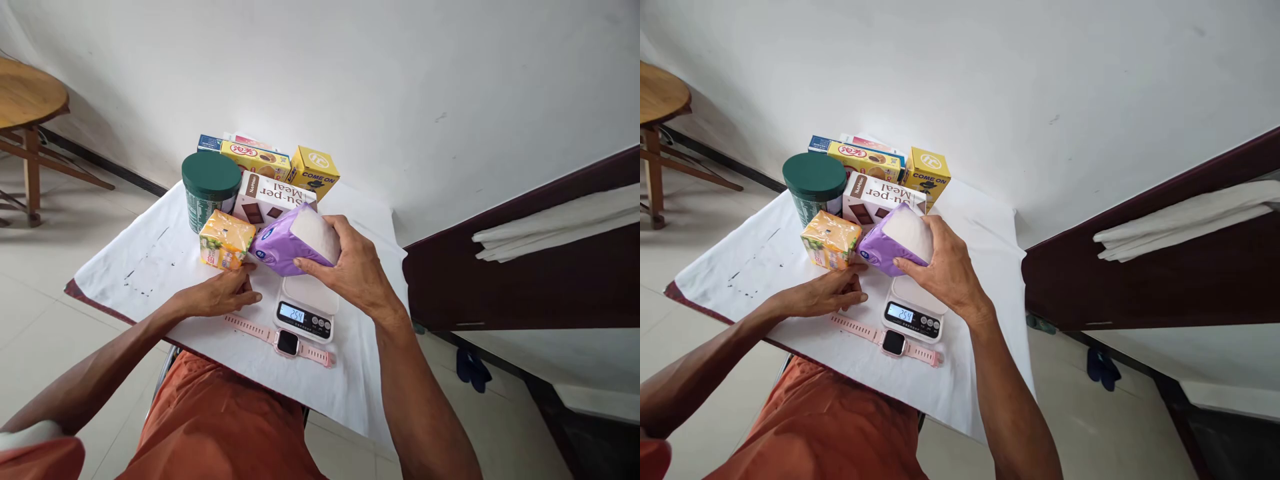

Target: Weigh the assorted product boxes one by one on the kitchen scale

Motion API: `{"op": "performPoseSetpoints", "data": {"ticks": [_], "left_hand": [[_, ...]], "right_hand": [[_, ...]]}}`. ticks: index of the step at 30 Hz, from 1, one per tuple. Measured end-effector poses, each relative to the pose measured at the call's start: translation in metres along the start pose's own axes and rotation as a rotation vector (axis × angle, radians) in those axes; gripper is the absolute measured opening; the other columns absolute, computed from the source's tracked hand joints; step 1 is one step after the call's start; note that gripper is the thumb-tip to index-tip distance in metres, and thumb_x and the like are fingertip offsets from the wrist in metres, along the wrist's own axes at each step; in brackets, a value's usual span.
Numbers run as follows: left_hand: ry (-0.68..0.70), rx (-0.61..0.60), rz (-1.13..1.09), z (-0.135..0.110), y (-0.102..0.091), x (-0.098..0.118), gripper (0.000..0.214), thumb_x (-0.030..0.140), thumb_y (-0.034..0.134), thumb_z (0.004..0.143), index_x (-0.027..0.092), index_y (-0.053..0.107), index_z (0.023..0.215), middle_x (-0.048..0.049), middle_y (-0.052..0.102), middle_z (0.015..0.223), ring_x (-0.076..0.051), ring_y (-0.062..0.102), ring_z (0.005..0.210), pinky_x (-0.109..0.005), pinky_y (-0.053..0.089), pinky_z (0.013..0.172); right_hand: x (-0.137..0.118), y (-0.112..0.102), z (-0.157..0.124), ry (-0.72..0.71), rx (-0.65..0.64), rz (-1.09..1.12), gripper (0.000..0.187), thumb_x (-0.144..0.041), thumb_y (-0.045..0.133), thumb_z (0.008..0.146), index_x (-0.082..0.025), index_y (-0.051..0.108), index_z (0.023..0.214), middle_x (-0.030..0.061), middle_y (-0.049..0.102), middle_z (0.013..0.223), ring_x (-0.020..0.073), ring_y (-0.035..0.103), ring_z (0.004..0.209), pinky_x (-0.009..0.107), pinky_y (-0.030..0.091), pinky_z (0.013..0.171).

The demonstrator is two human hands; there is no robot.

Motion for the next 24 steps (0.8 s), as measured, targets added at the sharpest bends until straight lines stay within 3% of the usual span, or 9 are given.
{"op": "performPoseSetpoints", "data": {"ticks": [6, 9, 11, 16, 21, 24], "left_hand": [[0.033, 0.050, -0.012, -0.017, 0.004, 0.003, 0.030, 0.050, 0.050, 0.103, 0.021, 0.052, 0.105, -0.0051, 0.069, 0.093, -0.019, 0.062, 0.080, -0.035, 0.050, 0.075], [0.017, 0.066, -0.034, -0.024, 0.006, 0.005, 0.032, 0.050, 0.051, 0.103, 0.021, 0.050, 0.117, -0.0053, 0.069, 0.097, -0.020, 0.062, 0.081, -0.037, 0.051, 0.077], [0.000, 0.091, -0.060, -0.028, 0.007, 0.004, 0.036, 0.050, 0.052, 0.103, 0.021, 0.048, 0.124, -0.0060, 0.070, 0.102, -0.020, 0.063, 0.083, -0.038, 0.052, 0.080], [-0.033, 0.118, -0.092, -0.032, 0.010, 0.001, 0.031, 0.053, 0.053, 0.103, 0.023, 0.050, 0.108, -0.0051, 0.068, 0.099, -0.019, 0.063, 0.083, -0.038, 0.053, 0.082], [-0.050, 0.198, -0.053, -0.039, 0.010, 0.006, 0.026, 0.049, 0.054, 0.103, 0.023, 0.048, 0.106, -0.0033, 0.067, 0.097, -0.018, 0.063, 0.080, -0.037, 0.052, 0.079], [-0.025, 0.249, -0.041, -0.047, 0.009, 0.009, 0.027, 0.047, 0.055, 0.103, 0.023, 0.049, 0.115, -0.0047, 0.067, 0.105, -0.018, 0.064, 0.082, -0.037, 0.054, 0.081]], "right_hand": [[0.000, 0.014, 0.003, -0.002, -0.002, 0.023, 0.057, -0.051, 0.083, 0.078, -0.025, 0.060, 0.123, 0.0087, 0.073, 0.117, 0.0319, 0.069, 0.102, 0.049, 0.057, 0.090], [-0.004, 0.011, 0.004, 0.005, -0.004, 0.014, 0.056, -0.049, 0.081, 0.080, -0.025, 0.060, 0.125, 0.0093, 0.073, 0.118, 0.0325, 0.068, 0.104, 0.050, 0.058, 0.092], [-0.009, 0.008, 0.003, -0.027, -0.041, 0.008, 0.056, -0.043, 0.080, 0.081, -0.026, 0.059, 0.130, 0.0096, 0.071, 0.122, 0.0334, 0.067, 0.109, 0.051, 0.057, 0.095], [-0.014, 0.008, 0.005, -0.179, -0.151, 0.049, 0.057, -0.020, 0.070, 0.081, -0.030, 0.057, 0.135, 0.0087, 0.064, 0.135, 0.0339, 0.061, 0.129, 0.054, 0.052, 0.108], [-0.009, 0.025, 0.016, -0.229, -0.195, 0.090, 0.058, -0.013, 0.069, 0.077, -0.028, 0.059, 0.133, 0.0099, 0.064, 0.134, 0.0323, 0.061, 0.129, 0.053, 0.050, 0.112], [-0.005, 0.039, 0.025, -0.240, -0.237, 0.098, 0.060, -0.013, 0.068, 0.075, -0.026, 0.061, 0.133, 0.0103, 0.065, 0.134, 0.0321, 0.062, 0.128, 0.054, 0.050, 0.112]]}}
Point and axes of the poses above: each hand's wrist, its own z-axis towards the middle knuckle, its own y-axis out of the palm, x = y × z, the point moved 6 cm from there along z, towards the middle knuckle
